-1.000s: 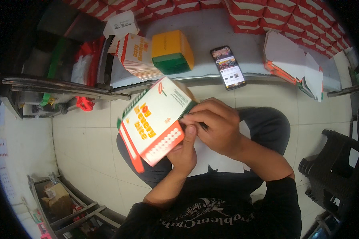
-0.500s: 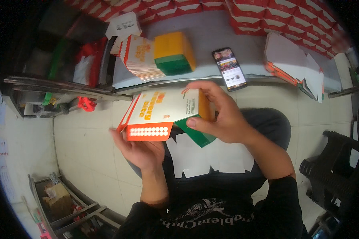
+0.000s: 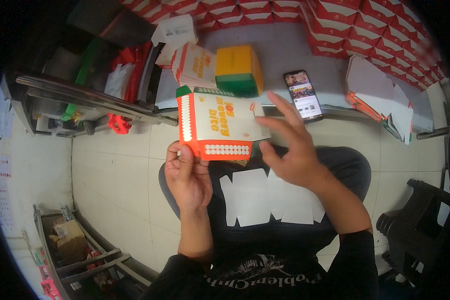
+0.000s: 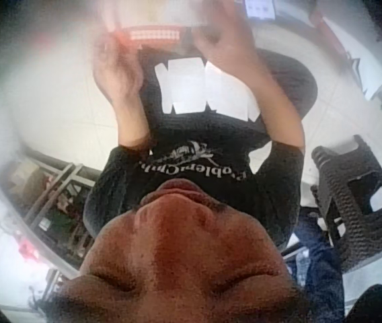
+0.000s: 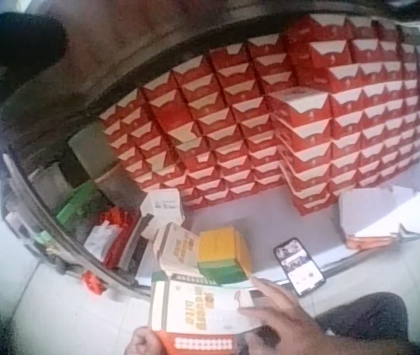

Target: The person folds and assembles small colorful cardboard boxes from flat sheets. They fold the sides, tuck flaps, and seal the boxes one by one, placing finished boxes on a nearby surface.

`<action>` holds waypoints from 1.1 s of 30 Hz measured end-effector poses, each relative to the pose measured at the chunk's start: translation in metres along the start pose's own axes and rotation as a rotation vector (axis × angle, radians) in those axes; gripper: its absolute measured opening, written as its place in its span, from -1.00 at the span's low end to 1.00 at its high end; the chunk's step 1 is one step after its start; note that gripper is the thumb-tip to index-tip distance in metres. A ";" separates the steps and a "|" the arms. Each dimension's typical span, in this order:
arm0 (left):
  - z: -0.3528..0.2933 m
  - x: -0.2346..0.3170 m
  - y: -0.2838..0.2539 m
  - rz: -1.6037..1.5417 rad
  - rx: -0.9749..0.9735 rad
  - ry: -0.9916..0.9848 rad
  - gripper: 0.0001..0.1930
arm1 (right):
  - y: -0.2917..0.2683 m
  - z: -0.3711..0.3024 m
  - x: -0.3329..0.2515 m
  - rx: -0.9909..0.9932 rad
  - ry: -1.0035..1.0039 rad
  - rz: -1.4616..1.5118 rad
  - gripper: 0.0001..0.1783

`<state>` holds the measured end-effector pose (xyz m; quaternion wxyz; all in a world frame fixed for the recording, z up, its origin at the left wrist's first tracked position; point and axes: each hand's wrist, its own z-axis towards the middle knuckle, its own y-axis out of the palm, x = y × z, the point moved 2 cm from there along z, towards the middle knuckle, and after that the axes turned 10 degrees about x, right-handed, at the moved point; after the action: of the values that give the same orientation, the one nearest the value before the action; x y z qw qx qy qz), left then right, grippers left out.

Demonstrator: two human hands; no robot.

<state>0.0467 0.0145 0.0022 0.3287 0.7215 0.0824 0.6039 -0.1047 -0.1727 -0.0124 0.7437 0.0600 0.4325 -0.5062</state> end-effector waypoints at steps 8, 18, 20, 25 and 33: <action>-0.039 -0.024 0.030 0.130 -0.167 0.004 -0.75 | 0.002 -0.005 -0.013 0.160 -0.317 0.089 -0.59; -0.038 -0.053 0.027 0.452 -0.096 0.470 -0.86 | 0.004 -0.013 -0.018 0.106 0.274 0.485 -0.83; -0.037 -0.054 0.029 0.434 -0.114 0.488 -0.87 | 0.004 -0.012 -0.017 0.129 0.218 0.448 -0.84; -0.032 -0.056 0.031 0.388 -0.139 0.476 -0.86 | 0.003 -0.010 -0.021 0.143 0.113 0.362 -0.84; -0.045 -0.066 0.030 0.371 -0.244 0.428 -0.78 | 0.006 -0.012 -0.022 0.219 0.040 0.243 -0.79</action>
<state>-0.0201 -0.0259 -0.0320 0.2722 0.5360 -0.0562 0.7972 -0.1090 -0.1479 -0.0070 0.7795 0.2027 0.3791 -0.4556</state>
